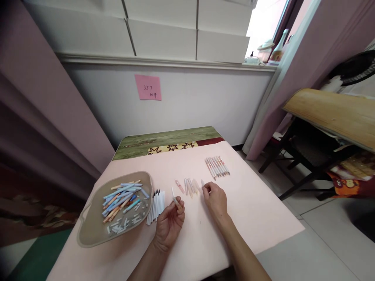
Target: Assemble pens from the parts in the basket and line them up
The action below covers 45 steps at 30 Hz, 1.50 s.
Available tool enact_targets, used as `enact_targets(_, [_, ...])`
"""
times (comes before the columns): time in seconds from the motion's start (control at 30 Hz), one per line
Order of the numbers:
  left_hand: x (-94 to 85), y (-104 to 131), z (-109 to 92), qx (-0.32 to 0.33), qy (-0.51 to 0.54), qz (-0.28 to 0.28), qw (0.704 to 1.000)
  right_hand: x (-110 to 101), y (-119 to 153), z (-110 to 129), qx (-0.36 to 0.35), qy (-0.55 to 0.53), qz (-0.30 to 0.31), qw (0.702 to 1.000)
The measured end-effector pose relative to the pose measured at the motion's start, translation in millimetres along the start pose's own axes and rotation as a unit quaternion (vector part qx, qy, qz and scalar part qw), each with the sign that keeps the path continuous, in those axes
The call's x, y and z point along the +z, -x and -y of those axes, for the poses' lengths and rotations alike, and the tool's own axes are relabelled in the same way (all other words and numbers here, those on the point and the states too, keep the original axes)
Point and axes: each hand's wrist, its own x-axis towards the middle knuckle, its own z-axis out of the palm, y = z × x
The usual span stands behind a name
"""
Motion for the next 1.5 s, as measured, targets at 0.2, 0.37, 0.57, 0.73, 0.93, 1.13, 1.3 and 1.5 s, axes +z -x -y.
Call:
enact_targets(0.2, [-2.7, -3, 1, 0.033, 0.015, -0.020, 0.999, 17, 12, 14, -0.027, -0.019, 0.020, 0.999])
enact_targets(0.37, [-4.2, -2, 1, 0.054, 0.019, -0.013, 0.998, 32, 14, 29, -0.030, 0.012, 0.033, 0.999])
enact_targets(0.57, [-1.4, -2, 2, 0.055, 0.011, -0.015, 0.998, 34, 14, 29, -0.007, 0.057, 0.038, 0.998])
enact_targets(0.73, [1.9, 0, 2, 0.049, -0.004, -0.017, 0.999, 22, 24, 20, -0.002, 0.069, 0.051, 0.996])
enact_targets(0.93, [2.1, -1, 2, 0.040, -0.005, -0.035, 0.999, 13, 33, 15, -0.009, 0.072, 0.060, 0.996])
enact_targets(1.13, [2.2, -1, 3, 0.047, -0.039, -0.024, 0.998, 12, 34, 16, -0.017, 0.068, 0.064, 0.995])
enact_targets(1.3, [3.1, 0, 4, 0.049, -0.036, -0.016, 0.998, 12, 34, 15, -0.023, 0.061, 0.056, 0.996])
enact_targets(1.5, [1.9, -1, 2, 0.038, -0.043, -0.009, 0.998, 12, 34, 11, -0.022, 0.056, 0.045, 0.997])
